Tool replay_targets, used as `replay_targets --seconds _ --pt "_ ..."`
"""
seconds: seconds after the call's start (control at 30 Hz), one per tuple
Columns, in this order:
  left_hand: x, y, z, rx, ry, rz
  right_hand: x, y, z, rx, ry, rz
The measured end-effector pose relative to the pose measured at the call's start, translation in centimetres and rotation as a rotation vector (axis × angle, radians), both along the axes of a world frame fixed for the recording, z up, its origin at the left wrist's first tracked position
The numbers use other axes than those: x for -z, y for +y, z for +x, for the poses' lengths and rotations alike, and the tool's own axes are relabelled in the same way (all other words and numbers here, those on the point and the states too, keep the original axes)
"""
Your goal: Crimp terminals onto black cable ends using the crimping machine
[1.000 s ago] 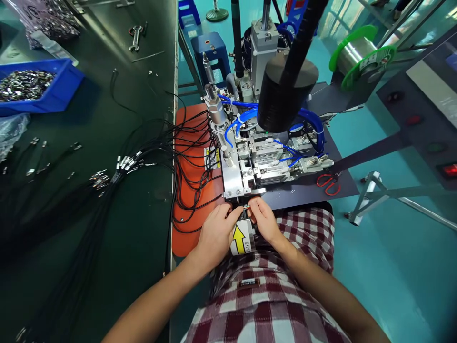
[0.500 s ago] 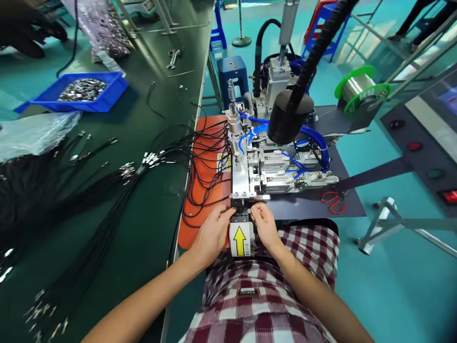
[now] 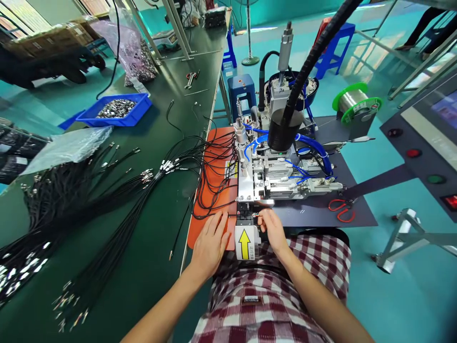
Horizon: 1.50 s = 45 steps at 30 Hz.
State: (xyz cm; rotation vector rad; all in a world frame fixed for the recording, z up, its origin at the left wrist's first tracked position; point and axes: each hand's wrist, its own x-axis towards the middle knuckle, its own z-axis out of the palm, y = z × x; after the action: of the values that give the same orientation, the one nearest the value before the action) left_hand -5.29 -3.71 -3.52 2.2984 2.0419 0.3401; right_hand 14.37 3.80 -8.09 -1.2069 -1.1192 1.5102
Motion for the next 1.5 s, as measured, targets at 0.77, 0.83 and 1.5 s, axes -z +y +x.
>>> replay_targets --seconds 0.77,0.83,1.5 --pt "-2.7 5.2 -10.7 -0.393 -0.240 0.071 -2.6 -3.5 6.4 0.102 -0.092 -0.114" --pt "-3.0 5.9 -12.0 -0.416 -0.275 0.021 -3.1 -3.4 6.3 0.081 -0.086 -0.093" --pt "-8.1 7.1 2.6 0.578 -0.355 0.230 -6.8 -6.3 3.7 -0.080 -0.309 0.507"
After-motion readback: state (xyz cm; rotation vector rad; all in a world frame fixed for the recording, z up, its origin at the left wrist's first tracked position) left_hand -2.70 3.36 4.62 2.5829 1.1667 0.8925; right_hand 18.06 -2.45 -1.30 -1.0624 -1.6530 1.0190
